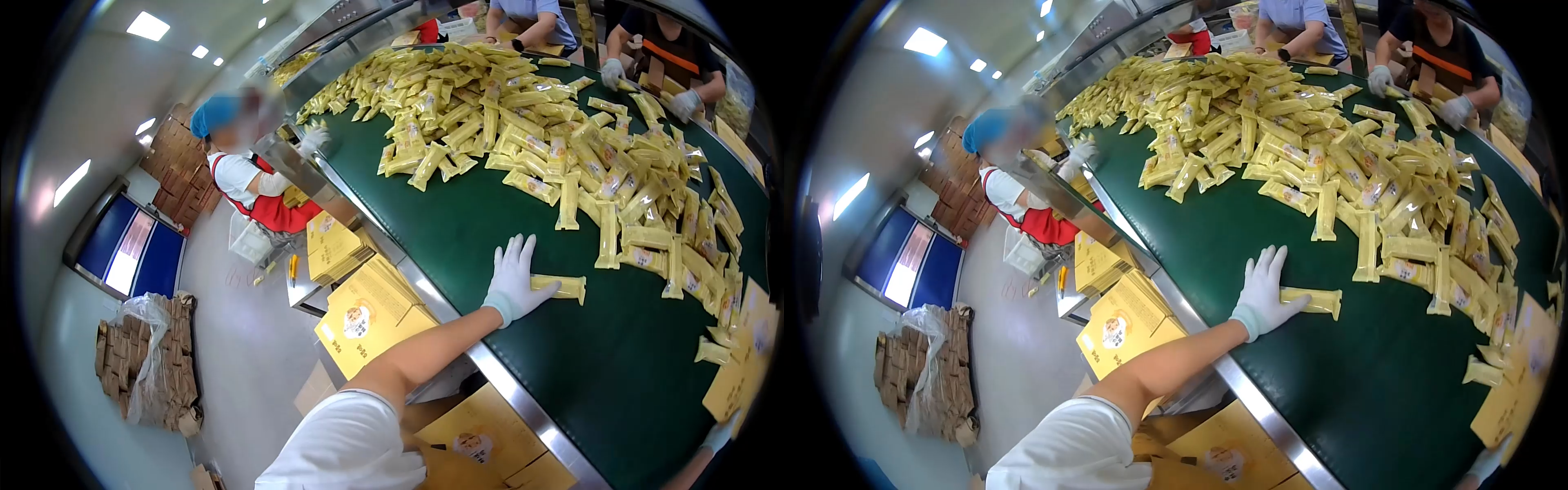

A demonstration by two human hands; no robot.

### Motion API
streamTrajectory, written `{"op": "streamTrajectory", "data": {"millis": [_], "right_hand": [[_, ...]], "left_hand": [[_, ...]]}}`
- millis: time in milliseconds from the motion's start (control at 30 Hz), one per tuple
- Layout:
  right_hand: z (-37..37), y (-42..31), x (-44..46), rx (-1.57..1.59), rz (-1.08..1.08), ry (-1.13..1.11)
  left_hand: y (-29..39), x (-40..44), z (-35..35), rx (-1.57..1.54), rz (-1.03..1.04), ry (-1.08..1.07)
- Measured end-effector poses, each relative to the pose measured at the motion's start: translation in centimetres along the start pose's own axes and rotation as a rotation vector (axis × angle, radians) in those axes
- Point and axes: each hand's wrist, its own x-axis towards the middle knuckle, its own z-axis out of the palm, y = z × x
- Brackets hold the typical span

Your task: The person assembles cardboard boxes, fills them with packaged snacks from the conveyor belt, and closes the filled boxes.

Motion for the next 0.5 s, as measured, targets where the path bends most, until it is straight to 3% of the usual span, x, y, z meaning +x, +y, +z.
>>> {"op": "streamTrajectory", "data": {"millis": [133,200,267,333,400,500], "right_hand": [[11.2,3.2,7.6,0.067,0.189,-0.506],[19.5,2.7,1.4,0.034,0.221,-0.597],[23.1,5.8,4.0,-0.006,0.209,-0.803],[27.9,6.7,-3.2,0.028,0.256,-0.713],[31.7,8.6,-8.4,0.072,0.288,-0.725],[32.6,11.3,-10.6,-0.239,-0.029,-0.755]], "left_hand": [[-1.3,4.5,2.3,-0.119,0.007,0.101],[-1.1,7.2,3.6,-0.185,0.048,0.122],[-0.3,9.1,4.4,-0.199,0.092,0.130],[1.1,10.6,4.6,-0.271,0.089,0.086],[-0.3,12.6,7.3,-0.309,0.231,0.173],[0.1,13.3,7.1,-0.327,0.272,0.112]]}}
